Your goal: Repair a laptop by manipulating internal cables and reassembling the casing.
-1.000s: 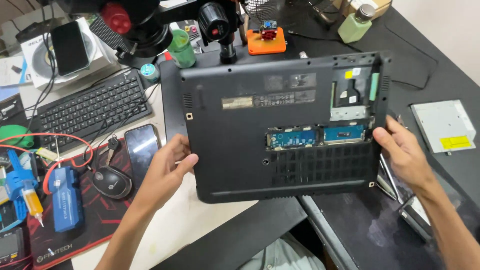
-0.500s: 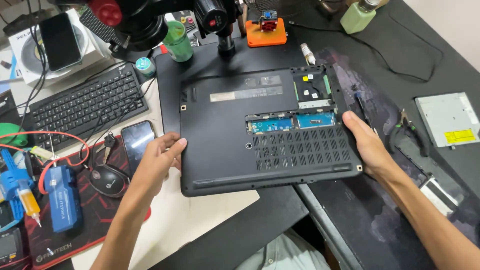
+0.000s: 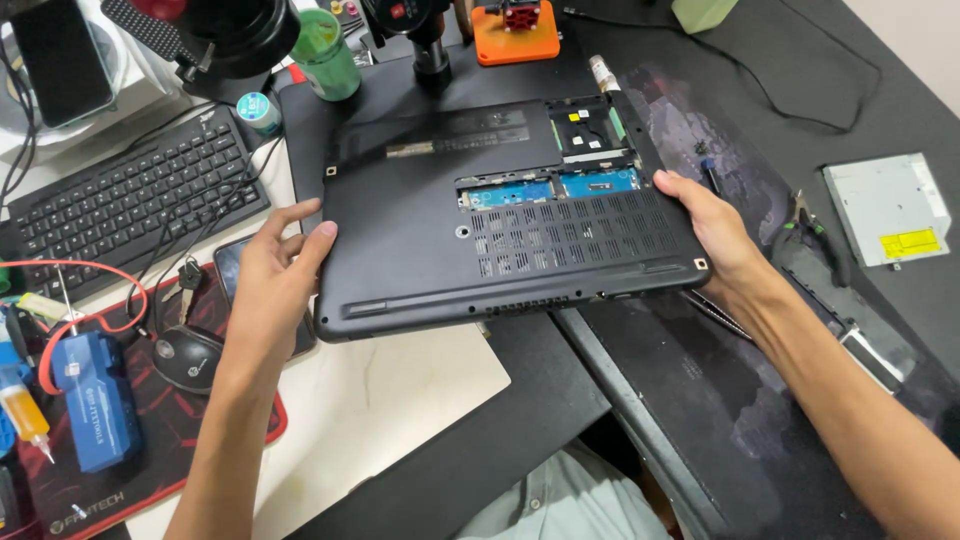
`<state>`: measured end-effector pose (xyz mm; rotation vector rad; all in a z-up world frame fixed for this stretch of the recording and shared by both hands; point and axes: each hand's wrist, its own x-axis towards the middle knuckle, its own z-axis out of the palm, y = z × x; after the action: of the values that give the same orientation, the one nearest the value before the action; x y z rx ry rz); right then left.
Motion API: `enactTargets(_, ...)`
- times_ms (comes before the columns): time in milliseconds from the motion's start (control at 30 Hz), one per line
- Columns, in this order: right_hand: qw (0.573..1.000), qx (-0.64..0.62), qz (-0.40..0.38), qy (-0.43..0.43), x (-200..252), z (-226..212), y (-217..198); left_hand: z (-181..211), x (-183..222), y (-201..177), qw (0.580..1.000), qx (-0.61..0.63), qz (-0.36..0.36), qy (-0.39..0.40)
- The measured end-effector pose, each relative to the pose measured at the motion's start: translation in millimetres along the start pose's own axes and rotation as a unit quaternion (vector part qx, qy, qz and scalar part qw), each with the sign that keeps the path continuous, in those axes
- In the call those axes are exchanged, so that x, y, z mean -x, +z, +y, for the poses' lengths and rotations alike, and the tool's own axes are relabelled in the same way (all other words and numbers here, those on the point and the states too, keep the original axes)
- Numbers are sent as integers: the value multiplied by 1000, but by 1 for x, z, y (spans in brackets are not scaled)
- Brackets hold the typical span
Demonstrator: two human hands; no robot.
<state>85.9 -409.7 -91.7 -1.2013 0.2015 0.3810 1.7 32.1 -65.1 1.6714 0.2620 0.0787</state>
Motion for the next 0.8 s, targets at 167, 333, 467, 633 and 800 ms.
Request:
enactTargets(167, 1000, 4, -11, -1, -3, -7, -1, 7, 4, 4, 1000, -12, 0, 24)
enactTargets(333, 1000, -20, -18, 15, -10, -16, -8, 25, 10, 3, 991, -118, 9, 67)
enactTargets(467, 998, -34, -53, -5, 10, -42, 23, 75, 34, 18, 956, -275, 47, 94)
enactTargets(633, 995, 19, -93, -29, 19, -57, 34, 80, 66, 39, 767, -463, 204, 394)
enactTargets(800, 996, 16, -84, -23, 14, -60, 32, 63, 76, 98, 702, -432, 89, 559)
